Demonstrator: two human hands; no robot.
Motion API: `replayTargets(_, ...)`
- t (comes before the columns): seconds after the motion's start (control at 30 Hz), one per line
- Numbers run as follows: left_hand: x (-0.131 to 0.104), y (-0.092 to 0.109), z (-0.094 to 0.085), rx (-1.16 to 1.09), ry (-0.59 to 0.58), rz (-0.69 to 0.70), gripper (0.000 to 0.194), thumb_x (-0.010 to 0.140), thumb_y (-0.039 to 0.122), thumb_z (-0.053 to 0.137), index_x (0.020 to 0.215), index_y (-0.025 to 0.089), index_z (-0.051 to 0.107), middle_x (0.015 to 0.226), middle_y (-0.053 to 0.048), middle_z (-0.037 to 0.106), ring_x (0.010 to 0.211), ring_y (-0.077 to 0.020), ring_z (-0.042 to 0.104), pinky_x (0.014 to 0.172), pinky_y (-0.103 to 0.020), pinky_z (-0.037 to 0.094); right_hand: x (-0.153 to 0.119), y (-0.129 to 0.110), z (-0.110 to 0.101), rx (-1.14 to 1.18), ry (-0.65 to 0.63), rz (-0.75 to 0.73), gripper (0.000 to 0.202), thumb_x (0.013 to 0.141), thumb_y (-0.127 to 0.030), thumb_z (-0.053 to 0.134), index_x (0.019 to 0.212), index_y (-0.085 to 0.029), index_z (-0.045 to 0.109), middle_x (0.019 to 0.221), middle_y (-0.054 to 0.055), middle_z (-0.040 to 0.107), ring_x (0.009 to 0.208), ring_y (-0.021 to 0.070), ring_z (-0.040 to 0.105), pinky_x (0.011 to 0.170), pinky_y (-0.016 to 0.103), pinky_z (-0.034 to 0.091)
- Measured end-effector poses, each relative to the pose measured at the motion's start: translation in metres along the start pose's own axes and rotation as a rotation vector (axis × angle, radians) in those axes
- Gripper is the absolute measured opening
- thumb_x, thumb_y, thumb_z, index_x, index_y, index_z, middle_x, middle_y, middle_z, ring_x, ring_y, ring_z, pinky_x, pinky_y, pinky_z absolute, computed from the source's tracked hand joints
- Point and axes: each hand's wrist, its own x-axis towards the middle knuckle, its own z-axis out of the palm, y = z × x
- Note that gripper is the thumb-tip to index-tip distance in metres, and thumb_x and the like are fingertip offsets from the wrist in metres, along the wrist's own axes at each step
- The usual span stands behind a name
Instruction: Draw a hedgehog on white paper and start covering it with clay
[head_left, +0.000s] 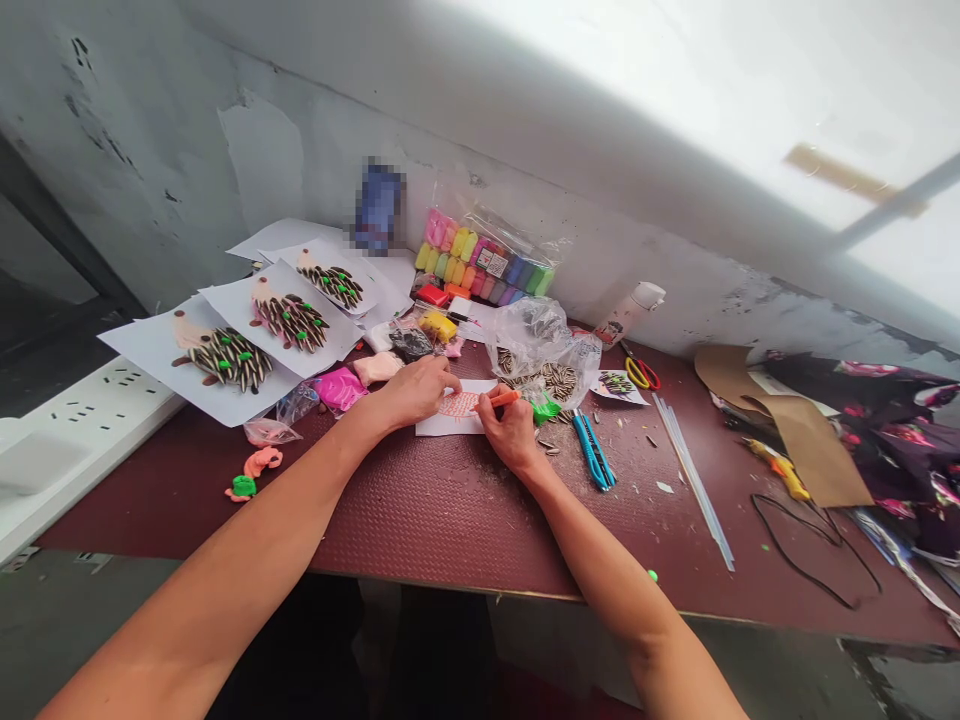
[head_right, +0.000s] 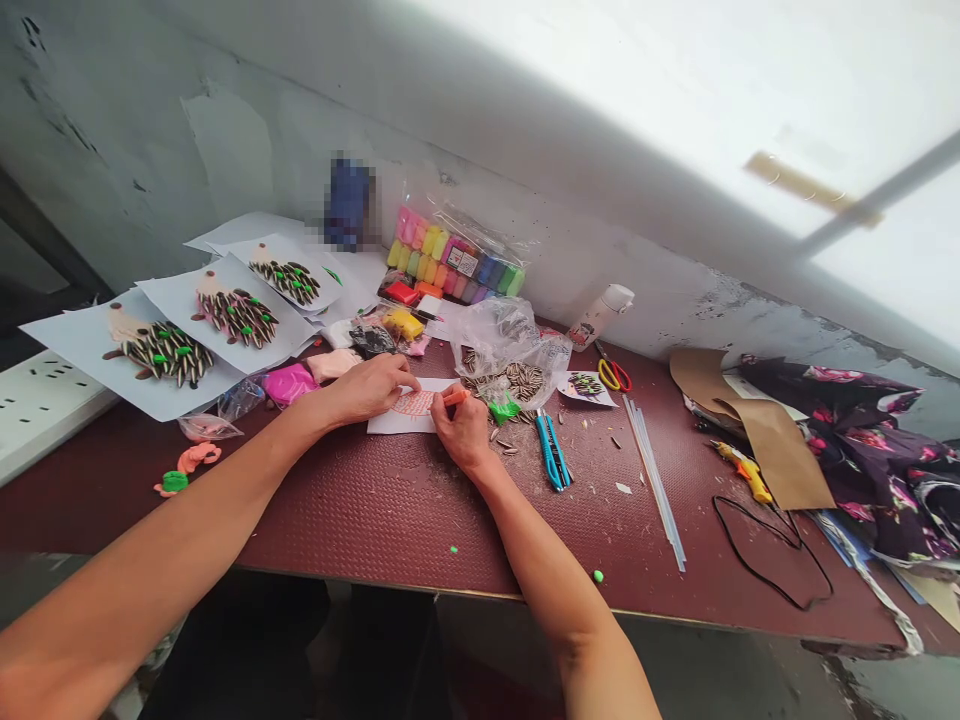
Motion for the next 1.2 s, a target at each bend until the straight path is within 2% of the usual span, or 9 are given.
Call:
replayTargets(0.23,-0.0002,0.0031,-0.0027,0.012,-0.025,-0.017,0.037,0.089,0.008,0.049,0.107,0.023,0.077,0.103,-0.008,0.065,0.100,-0.0233,0.061,0.090,-0.034,0.049,0.0000,0.0008,0.0009,0.009,-0.017,-0.018,0.028,0.092,-0.038,0.049,0.071,-0.023,0.057,0.065,0.003,0.067,0.055,0.0154,0.059,0.056,0.027,0.042)
replayTargets(0.6,-0.0005,0.0022,-0.0019,0.019,-0.019,-0.005,0.036,0.088,0.008,0.049,0.107,0.023,0.077,0.102,-0.008,0.064,0.099,-0.0224,0.060,0.089,-0.033,0.048,0.0002,0.0000,0.0009,0.004,-0.026,-0.015,0.029,0.092,-0.039,0.049,0.070,-0.023,0.057,0.064,0.002,0.064,0.054,0.0156,0.057,0.057,0.027,0.041)
replayTargets(1.2,-0.0001,0.0032,-0.0024,0.025,-0.020,-0.015,0.035,0.088,0.009,0.050,0.105,0.023,0.077,0.102,-0.008,0.065,0.099,-0.0221,0.060,0.089,-0.032,0.048,0.0000,-0.0015,0.0003,0.008,0.006,-0.044,0.027,0.091,-0.039,0.047,0.068,-0.023,0.050,0.061,0.002,0.062,0.052,0.0144,0.056,0.055,0.026,0.040)
